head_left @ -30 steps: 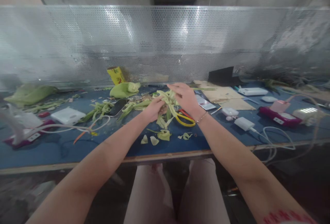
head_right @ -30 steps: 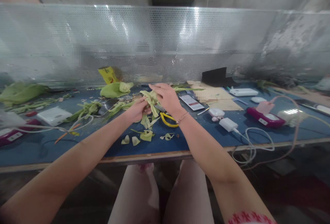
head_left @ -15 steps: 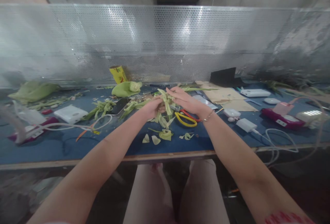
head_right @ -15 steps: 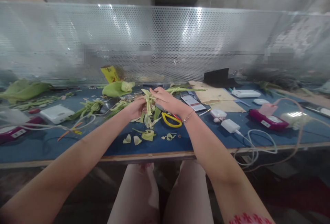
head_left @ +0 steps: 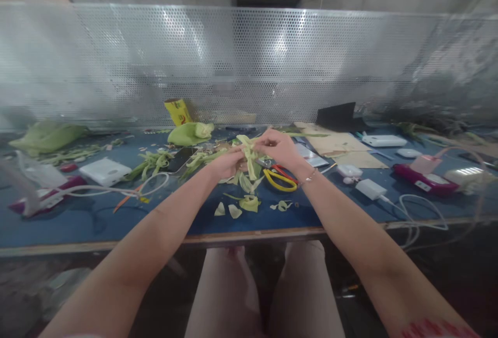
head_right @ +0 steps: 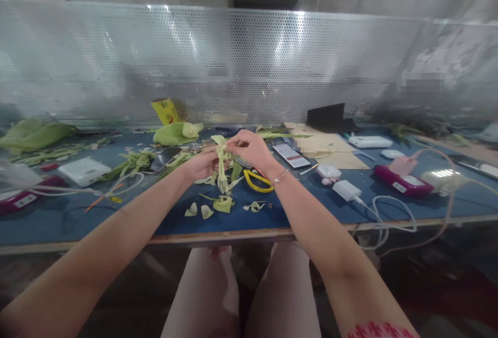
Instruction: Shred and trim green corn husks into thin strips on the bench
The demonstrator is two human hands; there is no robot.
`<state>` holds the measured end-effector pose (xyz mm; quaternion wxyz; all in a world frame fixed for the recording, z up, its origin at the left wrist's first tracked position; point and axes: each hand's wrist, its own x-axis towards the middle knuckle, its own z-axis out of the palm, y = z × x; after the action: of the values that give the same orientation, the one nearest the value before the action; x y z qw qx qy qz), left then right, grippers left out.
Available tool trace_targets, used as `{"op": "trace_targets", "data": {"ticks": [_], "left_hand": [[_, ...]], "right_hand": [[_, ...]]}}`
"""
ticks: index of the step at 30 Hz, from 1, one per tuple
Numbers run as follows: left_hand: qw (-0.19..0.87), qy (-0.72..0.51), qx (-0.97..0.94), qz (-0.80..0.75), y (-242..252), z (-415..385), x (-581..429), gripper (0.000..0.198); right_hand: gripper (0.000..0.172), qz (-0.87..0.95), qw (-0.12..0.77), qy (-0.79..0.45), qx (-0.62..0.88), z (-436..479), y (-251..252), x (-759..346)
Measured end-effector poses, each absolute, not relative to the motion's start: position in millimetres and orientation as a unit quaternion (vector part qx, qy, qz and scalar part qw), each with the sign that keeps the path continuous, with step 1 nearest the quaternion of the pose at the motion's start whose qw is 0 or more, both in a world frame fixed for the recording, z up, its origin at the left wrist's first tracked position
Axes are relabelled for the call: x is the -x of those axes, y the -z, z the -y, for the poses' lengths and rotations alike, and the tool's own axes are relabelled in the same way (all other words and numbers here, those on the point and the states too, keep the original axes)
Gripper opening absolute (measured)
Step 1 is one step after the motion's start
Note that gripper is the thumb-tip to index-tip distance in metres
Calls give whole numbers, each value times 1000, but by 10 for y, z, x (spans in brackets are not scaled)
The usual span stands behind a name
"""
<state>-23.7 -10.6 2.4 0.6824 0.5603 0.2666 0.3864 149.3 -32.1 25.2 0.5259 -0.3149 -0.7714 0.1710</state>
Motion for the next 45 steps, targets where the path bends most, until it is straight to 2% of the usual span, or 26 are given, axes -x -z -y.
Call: {"op": "trace_targets", "data": {"ticks": [4, 9, 16, 20, 28, 32, 36, 38, 45], "left_hand": [[667, -418, -559, -260, 53, 35, 217, 18], [620, -433, -592, -279, 80, -10, 220, 19], [582, -424, -606, -339, -14, 45, 232, 21], [550, -425, -625, -356, -32, 41, 251, 18], [565, -403, -621, -365, -90, 98, 215, 10], [564, -405, -620, -366, -79, 88, 217, 10], [562, -392, -631, -364, -79, 93, 226, 9], [561, -388, -636, -361, -76, 91, 235, 8], [561, -377, -641, -364, -38, 47, 257, 4]], "right_hand": [[6, 788, 524, -117, 302, 288, -243, -1529], [15, 845, 490, 0, 213, 186, -207, -1597], [17, 855, 473, 43, 206, 184, -196, -1626], [18, 861, 446, 52, 240, 202, -183, -1610], [20, 867, 422, 81, 253, 196, -191, -1630], [20, 887, 397, 57, 227, 179, -221, -1673], [17, 870, 409, 1, 277, 193, -244, -1670], [22, 862, 412, -22, 293, 191, -245, -1664], [19, 882, 393, 15, 261, 160, -220, -1652]]}}
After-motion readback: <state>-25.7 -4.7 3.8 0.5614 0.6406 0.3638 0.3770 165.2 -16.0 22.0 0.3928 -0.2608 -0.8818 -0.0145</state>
